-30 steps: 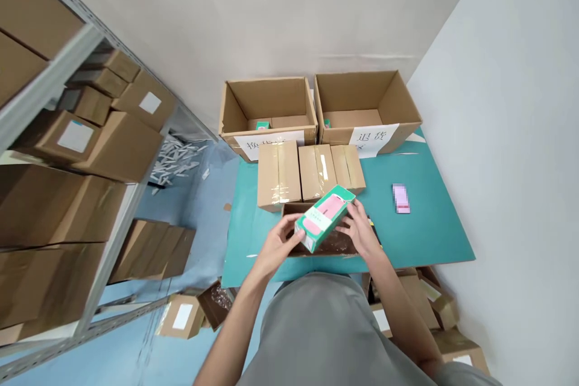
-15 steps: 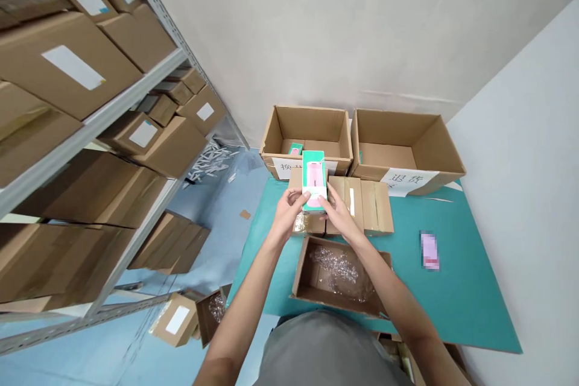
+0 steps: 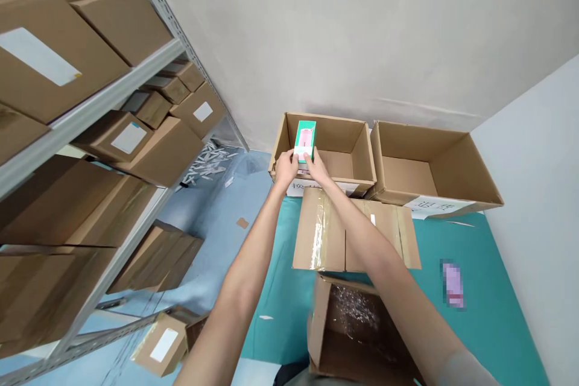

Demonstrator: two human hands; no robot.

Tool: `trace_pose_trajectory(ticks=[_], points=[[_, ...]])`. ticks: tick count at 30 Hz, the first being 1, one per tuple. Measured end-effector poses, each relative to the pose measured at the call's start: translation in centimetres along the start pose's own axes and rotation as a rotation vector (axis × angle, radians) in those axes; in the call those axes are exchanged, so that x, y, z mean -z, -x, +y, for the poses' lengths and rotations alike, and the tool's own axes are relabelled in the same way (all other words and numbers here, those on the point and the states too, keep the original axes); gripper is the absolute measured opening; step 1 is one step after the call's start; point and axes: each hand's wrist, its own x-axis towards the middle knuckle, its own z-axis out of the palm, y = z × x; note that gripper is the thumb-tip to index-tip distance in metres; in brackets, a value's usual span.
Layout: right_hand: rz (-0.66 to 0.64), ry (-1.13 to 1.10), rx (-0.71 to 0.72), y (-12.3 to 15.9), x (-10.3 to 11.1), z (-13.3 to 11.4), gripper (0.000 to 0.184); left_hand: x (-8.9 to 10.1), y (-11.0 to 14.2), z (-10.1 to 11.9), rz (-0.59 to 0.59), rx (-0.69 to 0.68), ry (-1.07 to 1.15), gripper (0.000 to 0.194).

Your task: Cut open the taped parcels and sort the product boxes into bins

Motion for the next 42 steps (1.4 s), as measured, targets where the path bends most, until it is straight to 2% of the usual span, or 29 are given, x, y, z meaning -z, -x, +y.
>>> trace_pose_trajectory(ticks=[3,6,9,12,15,19,23,25,26,27,29,31,33,35,37,38,40,42], points=[[-0.053,0.237,-0.088,-3.2,-1.9,1.4,0.072,-0.5,-1.0,-2.7,-0.035,-0.012,-0.269,0.034],[-0.128,0.253,-0.06,-5.4,-3.4,2.8,0.065,-1.4,-1.2,-4.7,-0.044,-0.022,-0.437,0.038],[-0.19,0.222,0.017,-6.8,-4.4,3.8,0.055,-2.2,-1.4,-5.9,-0.048,0.015,-0.51,0.042],[-0.262,0.357,0.047,-7.3,-4.7,4.2,0.044,-2.7,-1.8,-6.6,-0.014,0.04,-0.475,0.048],[-0.268,0.481,0.021,-6.8,-4.5,3.7,0.037,-2.8,-2.1,-6.9,0.0,0.028,-0.389,0.051],[-0.153,0.525,0.017,-4.4,-4.2,2.0,0.038,-2.5,-2.1,-6.6,-0.014,-0.036,-0.36,0.047],[-0.03,0.44,0.178,0.5,-3.0,1.3,0.042,-1.8,-0.5,-5.8,0.051,-0.17,-0.302,0.047],[0.019,0.342,0.301,4.6,-1.0,2.2,0.04,-0.9,2.3,-6.0,0.099,-0.27,-0.249,0.049],[0.041,0.291,0.353,7.1,0.7,3.0,0.039,-0.4,4.5,-6.5,0.127,-0.314,-0.221,0.049],[0.065,0.245,0.397,10.0,2.7,4.0,0.037,0.3,7.3,-7.2,0.151,-0.339,-0.195,0.048],[0.131,0.173,0.425,16.7,7.7,6.7,0.036,1.7,14.5,-9.4,0.176,-0.294,-0.156,0.045],[0.24,0.134,0.337,24.0,13.4,10.4,0.037,2.9,23.1,-12.0,0.164,-0.151,-0.156,0.043],[0.434,0.127,0.166,31.6,18.6,14.8,0.042,3.8,31.8,-14.3,0.106,0.038,-0.175,0.047],[0.604,0.093,-0.035,38.9,22.3,19.4,0.052,4.3,39.4,-15.5,0.026,0.241,-0.156,0.051],[0.687,-0.016,-0.26,45.3,23.9,23.5,0.068,4.1,44.7,-15.3,-0.046,0.39,-0.101,0.056],[0.664,-0.087,-0.369,47.9,23.9,25.2,0.074,3.7,46.4,-14.8,-0.08,0.438,-0.061,0.059],[0.544,-0.218,-0.57,51.8,22.7,27.9,0.085,2.4,48.1,-13.4,-0.141,0.497,0.044,0.064],[0.382,-0.275,-0.682,53.7,20.7,29.6,0.09,0.7,48.4,-11.9,-0.171,0.594,0.176,0.068]])
